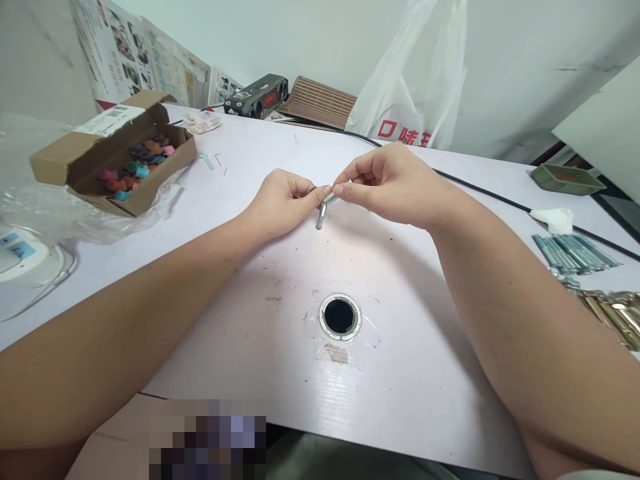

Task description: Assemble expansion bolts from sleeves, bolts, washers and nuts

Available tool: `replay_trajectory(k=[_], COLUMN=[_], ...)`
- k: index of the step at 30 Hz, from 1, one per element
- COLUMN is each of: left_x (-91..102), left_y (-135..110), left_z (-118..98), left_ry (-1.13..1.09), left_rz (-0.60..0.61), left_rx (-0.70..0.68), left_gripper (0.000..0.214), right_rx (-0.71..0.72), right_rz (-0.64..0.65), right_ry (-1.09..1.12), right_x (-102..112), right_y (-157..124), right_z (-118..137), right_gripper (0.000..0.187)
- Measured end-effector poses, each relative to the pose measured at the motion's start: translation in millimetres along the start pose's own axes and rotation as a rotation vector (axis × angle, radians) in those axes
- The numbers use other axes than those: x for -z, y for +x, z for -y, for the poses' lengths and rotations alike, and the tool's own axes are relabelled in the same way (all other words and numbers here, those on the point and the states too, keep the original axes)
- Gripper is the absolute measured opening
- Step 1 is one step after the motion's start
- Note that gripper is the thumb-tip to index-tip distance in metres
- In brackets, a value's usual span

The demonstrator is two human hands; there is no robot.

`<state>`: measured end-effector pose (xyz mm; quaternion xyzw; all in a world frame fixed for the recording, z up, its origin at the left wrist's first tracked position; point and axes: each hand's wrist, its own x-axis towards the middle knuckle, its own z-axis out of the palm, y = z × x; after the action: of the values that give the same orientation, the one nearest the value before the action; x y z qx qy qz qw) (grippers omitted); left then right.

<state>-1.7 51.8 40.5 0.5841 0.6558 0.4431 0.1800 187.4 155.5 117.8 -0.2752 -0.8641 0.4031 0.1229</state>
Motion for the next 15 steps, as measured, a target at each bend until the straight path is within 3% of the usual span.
replay_trajectory(k=[7, 12, 15], left_x=[1.3, 3.9, 4.5], left_y=[-0.6, 3.1, 4.5], left_z=[-1.7, 3.5, 6.9], left_ry=[-0.01, -0.028, -0.05], left_rz=[0.014, -0.041, -0.062], left_rx=[-0.003, -0.017, -0.023], left_gripper=[0.07, 0.062, 0.06], right_rx=[0.035, 0.041, 0.034], right_rz=[-0.037, -0.03, -0.033], right_ry=[-0.096, -0.14, -0.112], right_x=[-3.9, -7.8, -12.4], right_y=[-0.7, -4.8, -3.8], right_z=[4.6, 10.7, 8.7], right_gripper=[0.025, 0.015, 0.021])
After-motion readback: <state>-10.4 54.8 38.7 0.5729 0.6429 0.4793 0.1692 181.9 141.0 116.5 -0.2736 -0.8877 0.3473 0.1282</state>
